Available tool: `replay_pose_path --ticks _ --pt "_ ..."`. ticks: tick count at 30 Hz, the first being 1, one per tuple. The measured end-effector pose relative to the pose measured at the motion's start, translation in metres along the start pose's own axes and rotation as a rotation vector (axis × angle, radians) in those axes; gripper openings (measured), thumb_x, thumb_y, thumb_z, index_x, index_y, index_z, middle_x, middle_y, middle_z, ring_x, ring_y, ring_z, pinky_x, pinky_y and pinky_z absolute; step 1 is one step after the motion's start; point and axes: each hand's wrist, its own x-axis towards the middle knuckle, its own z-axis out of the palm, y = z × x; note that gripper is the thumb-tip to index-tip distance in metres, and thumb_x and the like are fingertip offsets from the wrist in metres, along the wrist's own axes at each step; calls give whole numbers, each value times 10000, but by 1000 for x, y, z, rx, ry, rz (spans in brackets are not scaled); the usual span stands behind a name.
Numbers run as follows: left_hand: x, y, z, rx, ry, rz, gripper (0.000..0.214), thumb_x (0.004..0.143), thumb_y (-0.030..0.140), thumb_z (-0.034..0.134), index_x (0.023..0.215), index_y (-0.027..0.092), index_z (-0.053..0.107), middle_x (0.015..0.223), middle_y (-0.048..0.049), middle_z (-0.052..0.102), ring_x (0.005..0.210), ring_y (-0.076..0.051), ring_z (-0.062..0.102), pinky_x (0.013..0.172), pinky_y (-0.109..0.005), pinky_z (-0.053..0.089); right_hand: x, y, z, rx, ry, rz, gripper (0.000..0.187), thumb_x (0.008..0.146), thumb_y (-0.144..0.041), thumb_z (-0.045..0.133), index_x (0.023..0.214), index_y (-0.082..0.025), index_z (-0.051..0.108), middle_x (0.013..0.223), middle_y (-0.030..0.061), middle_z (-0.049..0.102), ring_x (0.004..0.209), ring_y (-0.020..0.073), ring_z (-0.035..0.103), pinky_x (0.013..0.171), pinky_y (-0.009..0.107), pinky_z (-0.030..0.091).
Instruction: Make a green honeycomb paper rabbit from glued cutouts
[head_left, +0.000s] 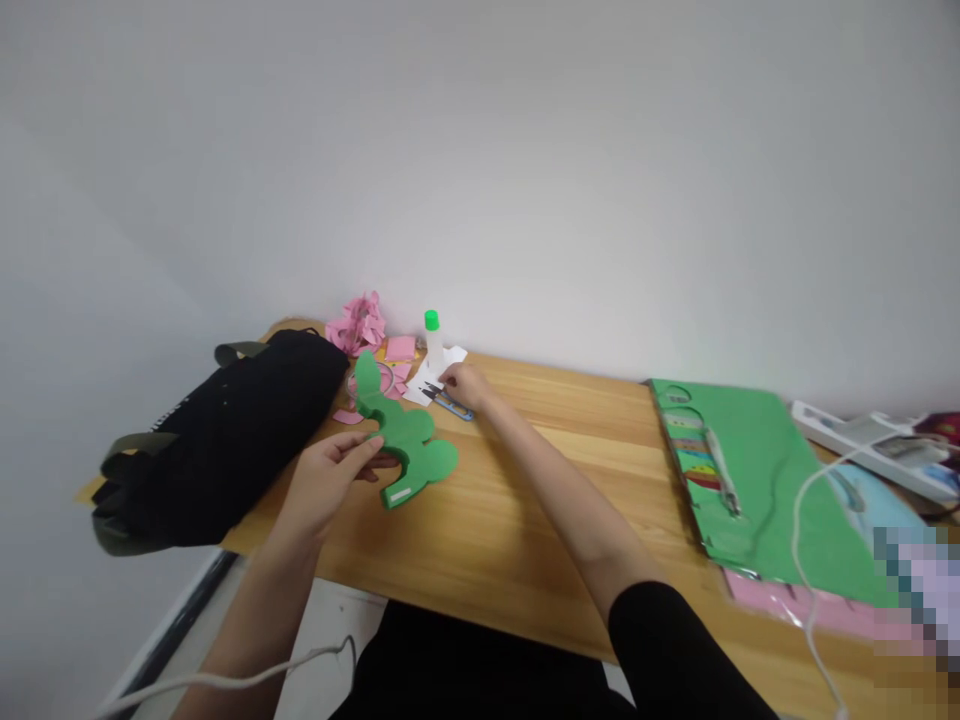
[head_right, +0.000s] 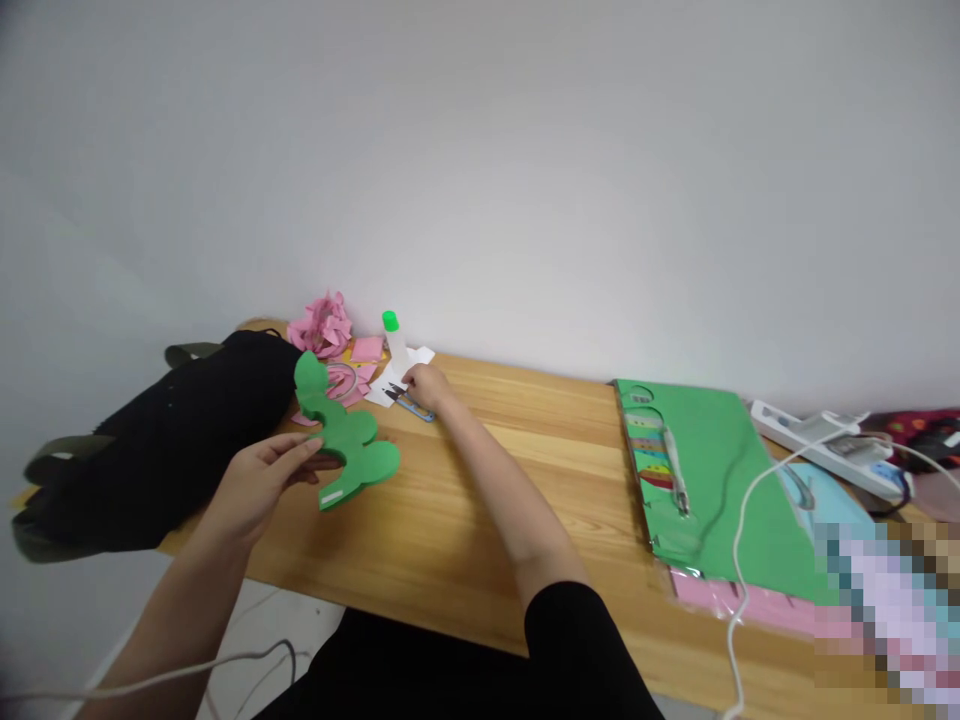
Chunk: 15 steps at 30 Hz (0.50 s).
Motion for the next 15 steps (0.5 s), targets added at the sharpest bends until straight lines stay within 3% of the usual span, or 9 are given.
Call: replay_pose_path --ticks 5,9,15 --pt "-3 8 11 9 -40 29 449 486 485 842 732 144 687 709 -88 759 657 -242 736 505 -256 500 -3 -2 -3 58 26 -48 204 882 -151 633 1080 -150 681 1084 63 709 996 194 662 912 373 517" --pt "-4 12 17 -8 -63 30 452 476 475 853 730 139 689 639 -71 739 626 -225 725 506 -247 495 -7 -4 -5 138 100 -53 327 803 -7 579 1030 -185 733 1106 63 735 1027 196 659 932 297 475" --pt "-9 21 29 -23 -135 98 405 535 460 838 733 140 687 683 -77 747 641 -222 725 507 -244 489 -40 -7 -21 317 244 10 230 860 -108 515 978 -140 710 939 86 748 830 185 674 803 309 516"
